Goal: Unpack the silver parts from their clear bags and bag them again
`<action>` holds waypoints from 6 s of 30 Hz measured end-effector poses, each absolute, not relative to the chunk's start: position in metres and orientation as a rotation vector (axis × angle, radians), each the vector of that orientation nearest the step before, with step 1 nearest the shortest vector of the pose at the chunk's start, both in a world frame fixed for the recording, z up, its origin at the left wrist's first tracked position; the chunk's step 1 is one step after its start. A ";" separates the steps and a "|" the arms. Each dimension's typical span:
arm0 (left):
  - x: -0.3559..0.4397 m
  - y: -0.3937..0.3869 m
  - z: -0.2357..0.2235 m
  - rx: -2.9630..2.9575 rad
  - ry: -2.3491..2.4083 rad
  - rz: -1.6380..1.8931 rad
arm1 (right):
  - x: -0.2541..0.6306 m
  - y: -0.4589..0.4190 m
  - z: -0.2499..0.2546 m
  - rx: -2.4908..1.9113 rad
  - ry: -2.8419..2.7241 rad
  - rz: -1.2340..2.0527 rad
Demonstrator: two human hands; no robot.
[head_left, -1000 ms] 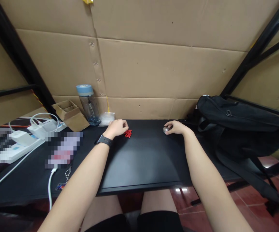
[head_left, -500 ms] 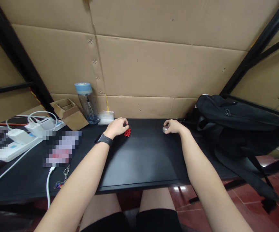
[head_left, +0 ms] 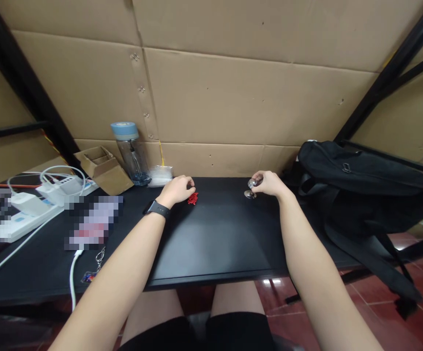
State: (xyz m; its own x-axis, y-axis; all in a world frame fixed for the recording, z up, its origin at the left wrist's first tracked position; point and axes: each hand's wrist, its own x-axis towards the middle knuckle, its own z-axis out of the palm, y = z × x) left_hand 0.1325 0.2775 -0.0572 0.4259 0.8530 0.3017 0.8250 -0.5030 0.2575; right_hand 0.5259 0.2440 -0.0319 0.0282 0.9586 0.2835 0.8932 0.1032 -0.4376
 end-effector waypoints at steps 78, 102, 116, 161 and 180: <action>0.131 0.276 -0.056 2.600 1.471 0.623 | 0.513 0.249 -0.046 -1.866 -1.941 0.191; 0.134 0.273 -0.053 2.646 1.518 0.640 | 0.510 0.246 -0.040 -2.113 -2.142 0.240; 0.135 0.274 -0.053 2.657 1.551 0.609 | 0.497 0.242 -0.035 -2.169 -2.126 0.151; 0.134 0.272 -0.052 2.612 1.575 0.560 | 0.516 0.254 -0.044 -1.771 -2.197 0.427; 0.160 0.258 -0.071 2.633 1.425 0.442 | 0.485 0.265 -0.072 -1.725 -2.173 0.061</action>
State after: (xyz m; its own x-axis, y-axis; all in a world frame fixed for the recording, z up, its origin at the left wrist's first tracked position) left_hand 0.1603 0.2577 -0.0710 0.5154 0.8334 0.1995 0.8000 -0.5514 0.2367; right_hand 0.4848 0.2653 -0.0724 -0.1864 0.9490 0.2545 0.9332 0.2520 -0.2561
